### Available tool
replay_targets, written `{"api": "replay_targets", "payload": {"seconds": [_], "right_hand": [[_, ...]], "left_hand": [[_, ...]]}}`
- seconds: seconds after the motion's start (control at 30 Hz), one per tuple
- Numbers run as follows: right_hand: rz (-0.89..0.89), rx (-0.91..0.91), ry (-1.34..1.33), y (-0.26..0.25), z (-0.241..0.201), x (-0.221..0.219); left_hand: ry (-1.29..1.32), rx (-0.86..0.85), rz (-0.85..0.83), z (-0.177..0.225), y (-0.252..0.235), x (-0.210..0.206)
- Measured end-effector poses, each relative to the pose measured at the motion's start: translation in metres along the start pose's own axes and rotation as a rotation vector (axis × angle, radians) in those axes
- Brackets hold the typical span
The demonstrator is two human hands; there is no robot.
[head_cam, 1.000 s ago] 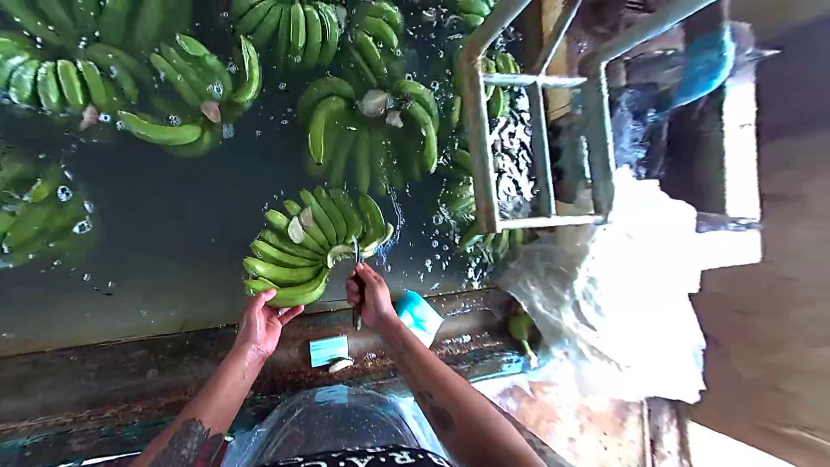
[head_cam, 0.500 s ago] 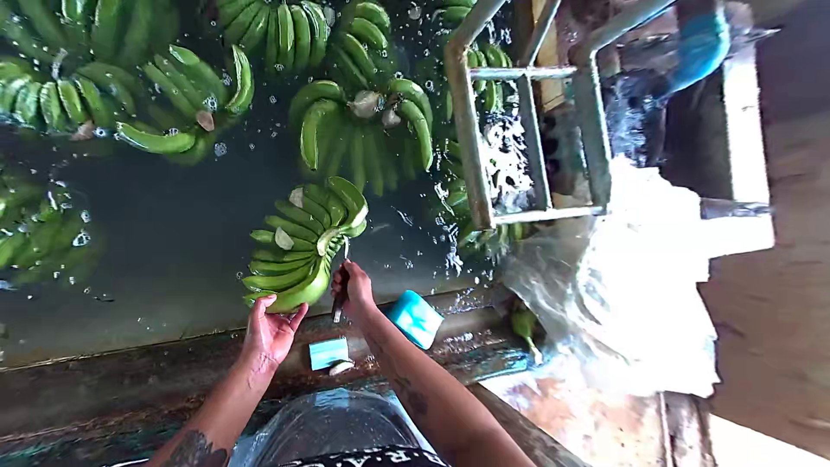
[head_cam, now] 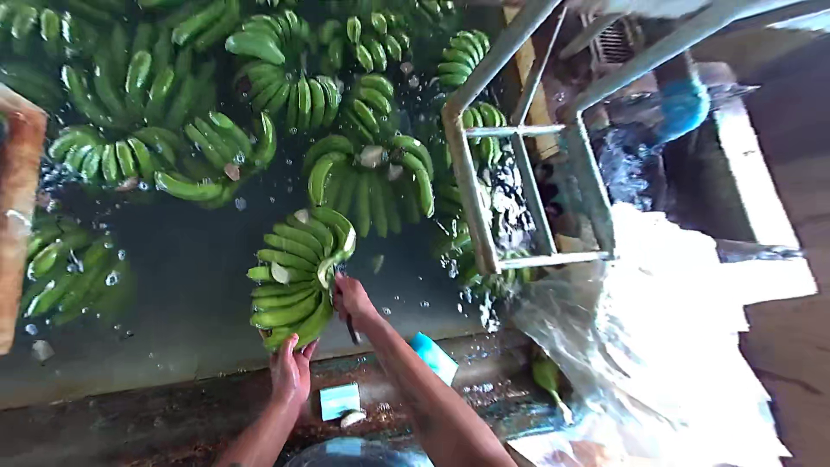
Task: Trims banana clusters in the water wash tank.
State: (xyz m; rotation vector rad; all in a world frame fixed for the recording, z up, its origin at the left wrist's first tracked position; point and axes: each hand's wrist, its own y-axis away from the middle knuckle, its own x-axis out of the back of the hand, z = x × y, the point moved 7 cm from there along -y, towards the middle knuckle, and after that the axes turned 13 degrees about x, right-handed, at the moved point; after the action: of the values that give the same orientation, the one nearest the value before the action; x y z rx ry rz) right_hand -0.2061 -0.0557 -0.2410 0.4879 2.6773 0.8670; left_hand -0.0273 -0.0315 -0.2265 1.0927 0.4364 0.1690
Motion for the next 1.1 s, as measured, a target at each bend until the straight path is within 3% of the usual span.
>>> {"api": "replay_targets", "payload": {"seconds": [0.07, 0.13, 0.2, 0.27, 0.37, 0.43, 0.53, 0.63, 0.8, 0.93, 1.0, 1.1], "right_hand": [[-0.094, 0.08, 0.134, 0.052, -0.025, 0.0], [-0.005, 0.146, 0.494, 0.093, -0.034, 0.042], [0.066, 0.041, 0.961, 0.115, -0.039, 0.102], [0.05, -0.097, 1.204, 0.145, -0.018, 0.142], [-0.007, -0.22, 1.308, 0.174, 0.045, 0.166], [0.037, -0.134, 1.214, 0.169, 0.051, 0.168], [0.03, 0.148, 0.999, 0.129, 0.003, 0.125], [-0.048, 0.335, 0.771, 0.067, -0.03, 0.059], [-0.256, 0.268, 0.8, -0.016, -0.007, -0.047], [0.008, 0.293, 0.882, -0.079, -0.035, -0.036], [0.089, 0.277, 0.863, -0.087, -0.041, -0.03], [-0.102, 0.259, 0.938, -0.056, -0.018, -0.044]], "left_hand": [[-0.03, -0.001, -0.031, 0.01, -0.005, 0.0], [-0.105, 0.034, -0.062, 0.017, -0.007, 0.008], [-0.26, 0.048, -0.137, 0.041, -0.015, 0.01], [-0.457, 0.09, -0.193, 0.073, -0.027, 0.02], [-0.627, 0.012, -0.067, 0.124, -0.055, 0.04], [-0.565, -0.065, 0.032, 0.135, -0.078, 0.047], [-0.416, 0.02, 0.081, 0.111, -0.1, 0.04], [-0.416, -0.011, 0.156, 0.107, -0.108, 0.029], [-0.54, -0.115, 0.104, 0.114, -0.093, 0.008], [-0.505, -0.12, 0.124, 0.114, -0.086, 0.005], [-0.461, -0.145, 0.198, 0.107, -0.089, 0.009], [-0.43, -0.241, 0.236, 0.104, -0.104, 0.012]]}}
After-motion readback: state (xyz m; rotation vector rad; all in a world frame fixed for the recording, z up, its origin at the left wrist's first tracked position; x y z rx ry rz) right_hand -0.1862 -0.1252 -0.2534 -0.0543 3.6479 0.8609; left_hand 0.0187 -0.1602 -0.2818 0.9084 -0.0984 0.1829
